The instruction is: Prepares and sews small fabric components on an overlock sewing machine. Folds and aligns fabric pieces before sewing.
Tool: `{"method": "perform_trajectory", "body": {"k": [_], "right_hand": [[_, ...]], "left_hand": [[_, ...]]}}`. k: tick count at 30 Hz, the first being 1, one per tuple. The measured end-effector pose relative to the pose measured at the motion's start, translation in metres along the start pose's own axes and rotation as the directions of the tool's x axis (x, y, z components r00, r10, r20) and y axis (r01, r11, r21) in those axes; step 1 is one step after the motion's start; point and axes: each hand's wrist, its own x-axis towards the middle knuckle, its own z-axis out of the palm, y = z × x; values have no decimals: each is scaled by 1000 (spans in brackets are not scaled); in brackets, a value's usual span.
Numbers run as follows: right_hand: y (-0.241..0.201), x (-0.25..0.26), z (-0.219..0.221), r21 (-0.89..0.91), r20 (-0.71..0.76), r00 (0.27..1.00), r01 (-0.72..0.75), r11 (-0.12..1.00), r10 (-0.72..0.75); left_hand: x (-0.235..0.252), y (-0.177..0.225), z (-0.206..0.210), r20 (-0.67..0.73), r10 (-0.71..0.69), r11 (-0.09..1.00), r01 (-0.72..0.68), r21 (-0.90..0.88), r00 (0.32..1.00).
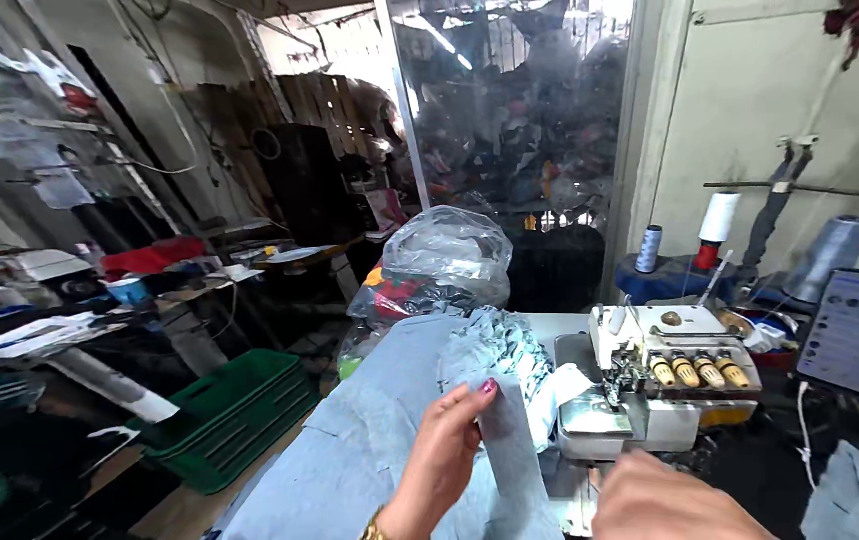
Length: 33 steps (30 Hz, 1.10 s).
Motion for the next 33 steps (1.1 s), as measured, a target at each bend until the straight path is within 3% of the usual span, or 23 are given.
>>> {"method": "perform_trajectory", "body": {"k": [4, 7, 14, 19, 23, 26, 30, 33], "right_hand": [[22, 11, 5, -192, -163, 986, -1, 981, -30], [30, 12, 4, -242, -284, 959, -94, 966, 23], [35, 6, -4, -131, -330, 923, -254, 958, 199], [35, 6, -5, -78, -353, 894, -321, 944, 275], [42, 4, -4, -87, -362, 855, -428, 900, 372], [58, -13, -2, 11, -373, 775, -546, 838, 510], [84, -47, 5, 387, -405, 632, -536, 750, 661], [107, -61, 17, 558, -555, 394, -477, 679, 733]], "left_hand": [[-29, -16, 30, 135, 252, 968, -248, -45, 958], [-39, -22, 46, 163, 344, 938, -331, -101, 925], [-43, -30, 60, 266, 331, 938, -283, -202, 905], [-48, -37, 55, 423, 288, 945, -185, -269, 859], [-67, -57, 67, 386, 228, 962, -145, -233, 894], [-66, -71, 70, 291, 110, 972, -43, -229, 950], [-41, -86, 59, 310, -44, 994, 74, -85, 950], [-14, -96, 53, 281, -202, 978, 180, 103, 938]]}}
